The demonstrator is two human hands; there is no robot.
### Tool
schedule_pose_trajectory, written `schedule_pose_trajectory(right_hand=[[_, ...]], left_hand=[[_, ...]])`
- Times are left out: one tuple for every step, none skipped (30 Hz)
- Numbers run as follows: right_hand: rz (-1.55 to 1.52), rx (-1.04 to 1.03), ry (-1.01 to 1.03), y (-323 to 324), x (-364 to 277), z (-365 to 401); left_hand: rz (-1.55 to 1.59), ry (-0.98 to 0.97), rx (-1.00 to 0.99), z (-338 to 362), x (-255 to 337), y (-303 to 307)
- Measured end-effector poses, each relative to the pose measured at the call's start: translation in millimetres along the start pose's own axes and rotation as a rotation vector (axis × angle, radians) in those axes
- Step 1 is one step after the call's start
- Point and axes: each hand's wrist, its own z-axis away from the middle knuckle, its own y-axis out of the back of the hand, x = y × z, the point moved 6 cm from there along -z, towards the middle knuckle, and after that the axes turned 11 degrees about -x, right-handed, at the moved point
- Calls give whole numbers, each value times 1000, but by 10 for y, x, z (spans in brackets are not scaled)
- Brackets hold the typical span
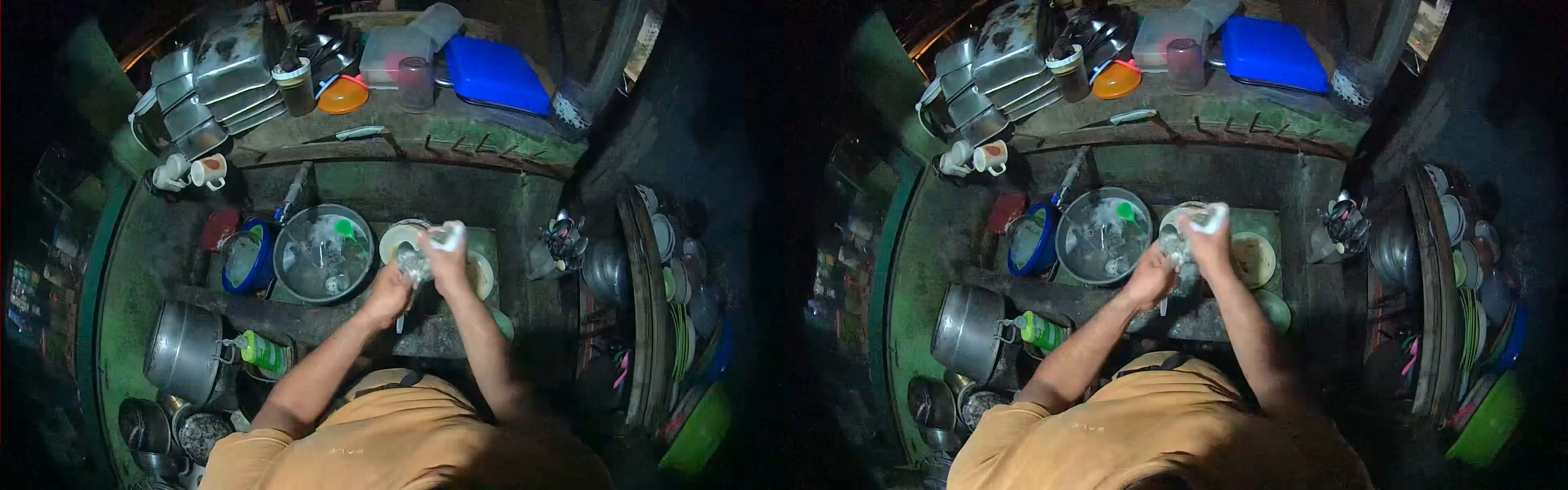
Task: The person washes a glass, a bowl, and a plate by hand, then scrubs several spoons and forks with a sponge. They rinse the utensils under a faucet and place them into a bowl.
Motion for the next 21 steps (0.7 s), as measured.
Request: schedule_pose_trajectory(right_hand=[[360, 7, 80, -24, -115, -16], [398, -39, 231, -30, -252, -75], [395, -37, 235, 13, -264, -144], [486, -115, 329, -5, -315, -183], [579, -196, 421, -49, -345, -199], [538, -146, 460, -32, -362, -222], [539, -147, 460, -43, -345, -227], [494, -24, 318, 31, -268, -262], [446, 96, 176, 106, -185, -278], [373, 187, 163, 192, -28, -348], [51, 246, -33, 284, 292, -374], [-172, 322, -132, 356, 428, -381], [-395, 396, -231, 406, 469, -363], [-537, 398, -341, 459, 483, -335], [-541, 397, -340, 501, 513, -338], [-509, 323, -295, 510, 511, -364], [-476, 248, -251, 503, 521, -366], [-584, 32, -185, 294, 274, -274], [-277, 32, -103, 199, 253, -256], [-5, -9, 20, 63, 205, -210], [267, -49, 142, -64, 76, -153]], left_hand=[[-176, -119, 11, -20, 40, -47], [-81, -33, -35, 11, -51, -38], [-86, -36, -36, 14, -37, -36], [-122, -75, -27, 30, -6, -37], [-154, -114, -16, 48, 15, -37], [-153, -113, -15, 63, 57, -48], [-167, -34, -18, 70, 65, -43], [-182, 46, -18, 78, 78, -34], [-195, 126, -18, 83, 63, -24], [-165, 83, -5, 61, 80, -42], [-164, 83, -1, 79, 91, -24], [-112, 135, -9, 116, 98, -21], [-59, 186, -18, 143, 86, -18], [66, 165, -19, 118, -71, 58], [63, 163, -18, 139, -74, 65], [87, 181, 12, 146, -90, 83], [114, 200, 42, 152, -112, 99], [113, 204, 34, 146, -139, 99], [114, 205, 33, 105, -240, 106], [-29, 99, 42, 26, -289, 126], [-83, 66, 25, 31, -235, 100]])
